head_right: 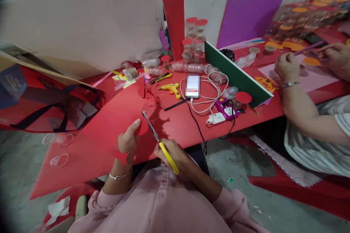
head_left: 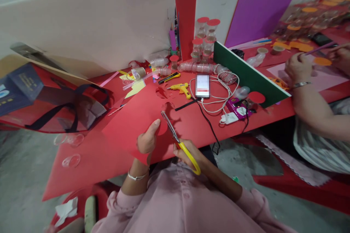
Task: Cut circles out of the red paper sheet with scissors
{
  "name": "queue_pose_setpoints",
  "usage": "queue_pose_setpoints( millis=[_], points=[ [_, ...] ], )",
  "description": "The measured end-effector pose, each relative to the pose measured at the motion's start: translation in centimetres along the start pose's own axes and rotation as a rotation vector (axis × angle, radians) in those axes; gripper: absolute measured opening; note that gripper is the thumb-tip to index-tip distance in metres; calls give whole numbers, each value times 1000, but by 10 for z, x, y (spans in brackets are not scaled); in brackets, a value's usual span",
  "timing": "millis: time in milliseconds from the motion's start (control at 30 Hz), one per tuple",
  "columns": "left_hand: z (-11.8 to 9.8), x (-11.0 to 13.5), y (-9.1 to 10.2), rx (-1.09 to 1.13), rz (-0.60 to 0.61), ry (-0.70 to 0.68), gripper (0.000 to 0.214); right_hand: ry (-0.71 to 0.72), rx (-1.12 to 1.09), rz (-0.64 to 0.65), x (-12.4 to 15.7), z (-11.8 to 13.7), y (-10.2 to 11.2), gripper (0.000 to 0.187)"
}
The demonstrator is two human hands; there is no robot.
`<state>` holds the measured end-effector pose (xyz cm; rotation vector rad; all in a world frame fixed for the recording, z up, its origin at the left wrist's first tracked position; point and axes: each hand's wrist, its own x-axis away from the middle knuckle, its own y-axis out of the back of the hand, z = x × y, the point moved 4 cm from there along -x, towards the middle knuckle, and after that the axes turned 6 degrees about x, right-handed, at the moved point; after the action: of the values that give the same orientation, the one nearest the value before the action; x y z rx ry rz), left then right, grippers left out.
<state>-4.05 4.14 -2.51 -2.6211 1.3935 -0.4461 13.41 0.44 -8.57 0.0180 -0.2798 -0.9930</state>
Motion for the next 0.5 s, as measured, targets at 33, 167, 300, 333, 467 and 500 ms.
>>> queue_pose_setpoints(
  millis=[33,167,300,333,467,500],
  points=[
    [0,0,2,-43,3,23,35,4,-3,11,0,1,0,12],
    [-1,1,9,-216,30,108,32,-55,38,23,-2,6,1,6],
    [-8,1,4,-242,147,29,32,-36,33,57,-3,19,4,3],
    [-9,1,3,-233,170,6,31,-31,26,61,-2,21,5,4],
    [-12,-2,-2,-146,195,-58,27,-23,40,59,-1,26,6,7],
    [-11,-2,-3,-123,187,-51,26,-19,43,63,-1,26,5,7]
  ],
)
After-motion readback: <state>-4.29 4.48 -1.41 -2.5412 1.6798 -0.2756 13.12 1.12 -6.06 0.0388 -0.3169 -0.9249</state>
